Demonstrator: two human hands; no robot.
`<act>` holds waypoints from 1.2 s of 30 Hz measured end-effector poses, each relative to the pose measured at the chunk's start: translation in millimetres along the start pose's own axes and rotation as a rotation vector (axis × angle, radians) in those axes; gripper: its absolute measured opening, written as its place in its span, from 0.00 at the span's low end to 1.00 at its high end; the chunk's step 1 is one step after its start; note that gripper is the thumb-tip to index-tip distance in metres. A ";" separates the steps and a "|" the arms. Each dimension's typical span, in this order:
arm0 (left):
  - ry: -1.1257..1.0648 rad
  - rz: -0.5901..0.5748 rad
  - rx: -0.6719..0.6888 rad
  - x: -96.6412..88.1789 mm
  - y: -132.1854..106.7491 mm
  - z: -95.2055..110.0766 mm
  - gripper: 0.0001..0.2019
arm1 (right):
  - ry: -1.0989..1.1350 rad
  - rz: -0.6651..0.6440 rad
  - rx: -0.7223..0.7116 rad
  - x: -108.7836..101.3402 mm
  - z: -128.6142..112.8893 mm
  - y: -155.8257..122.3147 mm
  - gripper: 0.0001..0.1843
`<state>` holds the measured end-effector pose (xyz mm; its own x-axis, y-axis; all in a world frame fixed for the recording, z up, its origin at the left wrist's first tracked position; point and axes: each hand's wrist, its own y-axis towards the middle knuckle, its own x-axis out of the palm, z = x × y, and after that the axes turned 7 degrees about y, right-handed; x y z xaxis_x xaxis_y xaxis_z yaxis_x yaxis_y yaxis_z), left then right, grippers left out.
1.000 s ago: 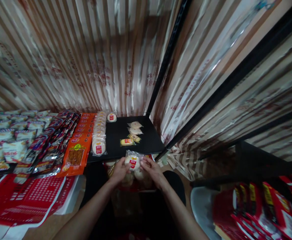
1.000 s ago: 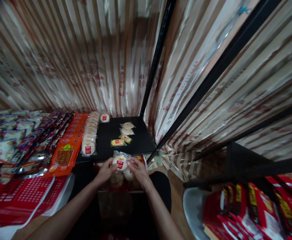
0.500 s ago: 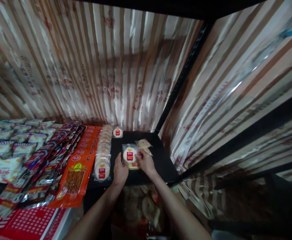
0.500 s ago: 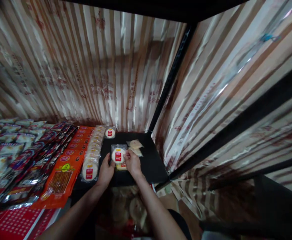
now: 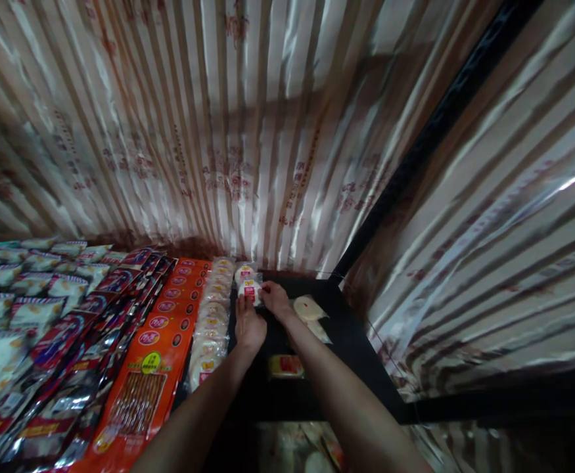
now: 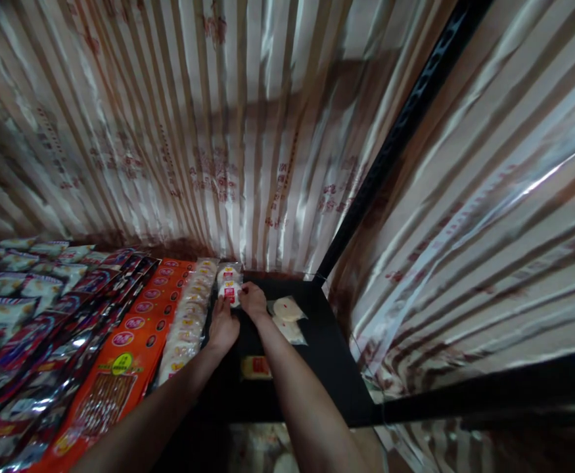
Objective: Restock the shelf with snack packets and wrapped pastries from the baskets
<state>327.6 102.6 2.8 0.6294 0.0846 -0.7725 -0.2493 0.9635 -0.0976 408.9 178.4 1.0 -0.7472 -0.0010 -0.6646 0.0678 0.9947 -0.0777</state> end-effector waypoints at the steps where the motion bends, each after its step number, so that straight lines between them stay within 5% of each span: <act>1: 0.008 -0.004 -0.001 1.2 4.4 -1.2 0.28 | -0.009 -0.002 0.003 2.5 -0.3 4.1 0.10; 13: 0.071 -0.046 0.003 -0.2 27.4 1.3 0.28 | -0.057 -0.001 0.010 13.1 2.2 29.8 0.12; 24: 0.114 -0.038 0.002 -5.2 31.9 1.9 0.27 | -0.046 0.059 0.027 18.7 -3.7 19.2 0.16; 30: 0.154 -0.041 0.080 -14.7 6.0 6.4 0.26 | 0.051 0.165 -0.081 0.7 0.5 -23.9 0.18; 36: 0.076 -0.056 0.293 -4.6 -68.9 22.0 0.21 | 0.382 0.402 -0.264 -46.9 45.2 -127.3 0.15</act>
<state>358.0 41.4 26.9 0.5764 0.0208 -0.8169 0.0138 0.9993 0.0352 465.2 47.1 8.5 -0.8845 0.3683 -0.2865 0.2641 0.9013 0.3432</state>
